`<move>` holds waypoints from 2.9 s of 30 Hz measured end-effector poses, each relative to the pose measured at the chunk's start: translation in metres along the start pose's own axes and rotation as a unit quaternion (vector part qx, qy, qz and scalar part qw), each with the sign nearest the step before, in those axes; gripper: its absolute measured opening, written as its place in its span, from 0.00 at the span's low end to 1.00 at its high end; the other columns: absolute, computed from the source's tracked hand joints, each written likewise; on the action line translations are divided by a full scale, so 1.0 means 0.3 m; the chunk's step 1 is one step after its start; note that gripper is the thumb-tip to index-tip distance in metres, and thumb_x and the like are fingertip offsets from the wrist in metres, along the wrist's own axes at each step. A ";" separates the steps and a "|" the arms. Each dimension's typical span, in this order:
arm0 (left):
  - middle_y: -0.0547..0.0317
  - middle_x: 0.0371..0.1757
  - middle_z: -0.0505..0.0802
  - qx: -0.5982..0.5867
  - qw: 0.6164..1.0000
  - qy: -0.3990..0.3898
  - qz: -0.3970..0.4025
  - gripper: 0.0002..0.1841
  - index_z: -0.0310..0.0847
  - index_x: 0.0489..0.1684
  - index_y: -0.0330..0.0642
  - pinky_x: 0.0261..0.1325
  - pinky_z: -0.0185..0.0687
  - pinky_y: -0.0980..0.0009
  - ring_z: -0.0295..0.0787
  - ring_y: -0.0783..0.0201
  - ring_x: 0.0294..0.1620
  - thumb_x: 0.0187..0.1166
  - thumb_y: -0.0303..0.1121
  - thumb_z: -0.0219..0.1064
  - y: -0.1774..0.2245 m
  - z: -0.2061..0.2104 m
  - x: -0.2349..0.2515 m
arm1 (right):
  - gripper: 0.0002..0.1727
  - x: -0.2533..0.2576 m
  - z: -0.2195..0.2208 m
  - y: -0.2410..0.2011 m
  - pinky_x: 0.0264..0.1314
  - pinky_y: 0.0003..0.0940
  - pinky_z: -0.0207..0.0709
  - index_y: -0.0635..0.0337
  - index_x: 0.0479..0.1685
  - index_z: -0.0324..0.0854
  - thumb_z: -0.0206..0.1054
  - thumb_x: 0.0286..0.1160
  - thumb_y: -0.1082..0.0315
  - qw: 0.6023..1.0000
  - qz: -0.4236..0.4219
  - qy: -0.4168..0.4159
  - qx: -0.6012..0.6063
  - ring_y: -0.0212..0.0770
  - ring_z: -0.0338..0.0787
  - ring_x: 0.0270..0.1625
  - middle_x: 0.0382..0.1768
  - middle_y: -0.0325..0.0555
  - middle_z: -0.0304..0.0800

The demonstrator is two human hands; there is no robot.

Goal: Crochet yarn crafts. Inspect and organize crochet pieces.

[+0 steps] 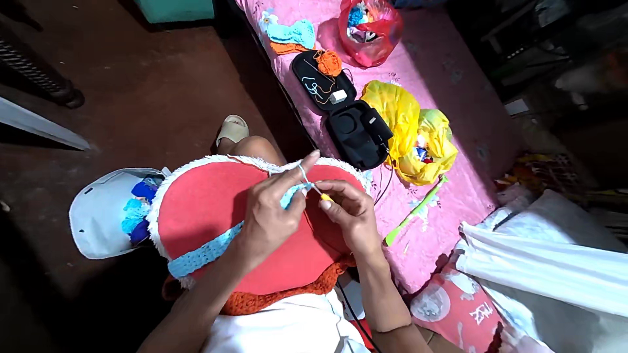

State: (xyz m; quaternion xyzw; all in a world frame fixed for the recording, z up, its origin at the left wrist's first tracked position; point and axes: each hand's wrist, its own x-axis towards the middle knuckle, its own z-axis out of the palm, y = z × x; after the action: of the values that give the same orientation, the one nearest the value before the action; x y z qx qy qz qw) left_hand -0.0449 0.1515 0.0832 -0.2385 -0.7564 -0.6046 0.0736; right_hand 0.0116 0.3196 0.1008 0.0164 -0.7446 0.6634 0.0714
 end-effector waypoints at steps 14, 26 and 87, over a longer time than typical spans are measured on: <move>0.52 0.57 0.95 -0.068 0.998 -0.013 -0.003 0.27 0.80 0.77 0.40 0.56 0.89 0.59 0.94 0.62 0.49 0.74 0.19 0.65 0.013 0.066 0.007 | 0.17 0.056 -0.024 0.021 0.28 0.21 0.78 0.54 0.62 0.88 0.61 0.80 0.74 0.998 0.015 -0.014 0.059 0.25 0.83 0.28 0.43 0.37 0.93; 0.44 0.47 0.95 -0.202 0.969 -0.092 -0.108 0.32 0.73 0.84 0.44 0.51 0.85 0.56 0.91 0.53 0.44 0.76 0.17 0.64 0.024 0.044 0.054 | 0.18 0.038 -0.028 0.005 0.23 0.20 0.76 0.57 0.60 0.83 0.55 0.78 0.79 0.999 -0.015 0.025 0.046 0.26 0.83 0.24 0.40 0.34 0.93; 0.69 0.39 0.96 -0.116 0.984 -0.038 -0.128 0.45 0.58 0.92 0.45 0.38 0.85 0.83 0.90 0.78 0.33 0.65 0.21 0.70 0.075 0.074 0.041 | 0.19 -0.070 -0.087 0.006 0.32 0.31 0.80 0.55 0.52 0.95 0.63 0.66 0.78 0.826 -0.224 0.079 -0.511 0.42 0.88 0.34 0.37 0.50 0.91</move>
State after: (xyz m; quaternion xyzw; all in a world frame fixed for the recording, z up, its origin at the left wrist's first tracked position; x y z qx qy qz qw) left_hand -0.0416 0.1795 0.1023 -0.1690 -0.7076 -0.6834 -0.0614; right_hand 0.0344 0.3443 0.0990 0.0912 -0.9449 0.1530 0.2745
